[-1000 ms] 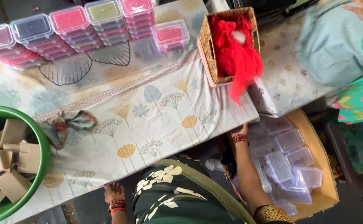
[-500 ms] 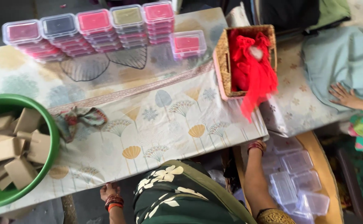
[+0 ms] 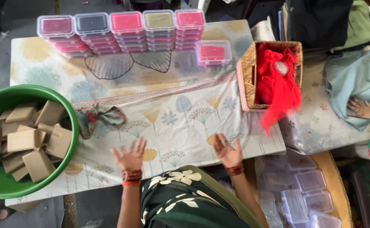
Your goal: Packaging small brown rectangular blocks into plastic containers.
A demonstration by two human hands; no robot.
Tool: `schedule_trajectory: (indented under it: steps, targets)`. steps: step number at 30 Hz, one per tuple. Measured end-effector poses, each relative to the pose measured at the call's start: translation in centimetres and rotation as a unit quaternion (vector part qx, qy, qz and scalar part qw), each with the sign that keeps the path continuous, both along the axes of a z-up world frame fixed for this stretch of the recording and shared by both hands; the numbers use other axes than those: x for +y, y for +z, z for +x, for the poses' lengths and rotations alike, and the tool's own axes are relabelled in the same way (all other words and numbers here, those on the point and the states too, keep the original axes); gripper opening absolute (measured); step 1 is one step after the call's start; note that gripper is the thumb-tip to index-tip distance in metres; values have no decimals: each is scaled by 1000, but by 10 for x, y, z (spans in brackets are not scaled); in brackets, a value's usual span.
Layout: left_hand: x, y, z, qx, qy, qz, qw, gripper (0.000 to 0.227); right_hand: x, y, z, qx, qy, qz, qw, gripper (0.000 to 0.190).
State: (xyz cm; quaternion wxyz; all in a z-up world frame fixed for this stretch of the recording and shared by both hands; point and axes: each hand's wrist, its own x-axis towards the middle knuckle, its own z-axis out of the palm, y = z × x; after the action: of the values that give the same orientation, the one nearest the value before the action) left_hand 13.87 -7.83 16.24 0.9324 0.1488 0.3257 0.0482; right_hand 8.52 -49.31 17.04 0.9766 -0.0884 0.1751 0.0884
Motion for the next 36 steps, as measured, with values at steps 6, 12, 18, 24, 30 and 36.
schedule_trajectory:
  steps: [6, 12, 18, 24, 30, 36]
  targets:
    - [-23, -56, 35, -114, -198, 745, 627, 101, 98, -25, 36, 59, 134, -72, 987, 60]
    - [53, -3, 86, -21, -247, 804, 540, 101, 127, -78, 30, -5, 114, -289, 950, 49]
    - [138, -82, 182, 121, -262, 919, 267, 95, 147, -113, -21, 183, 72, -442, 875, 30]
    - [156, -55, 212, 162, -226, 524, 805, 59, 160, -108, -51, 212, 31, -442, 871, 32]
    - [72, -92, 102, -259, -326, 728, 544, 46, 227, -41, -6, 113, 79, -551, 823, 65]
    - [54, 38, 38, -457, -485, 539, 515, 51, 252, -121, 17, -117, 313, -633, 698, 50]
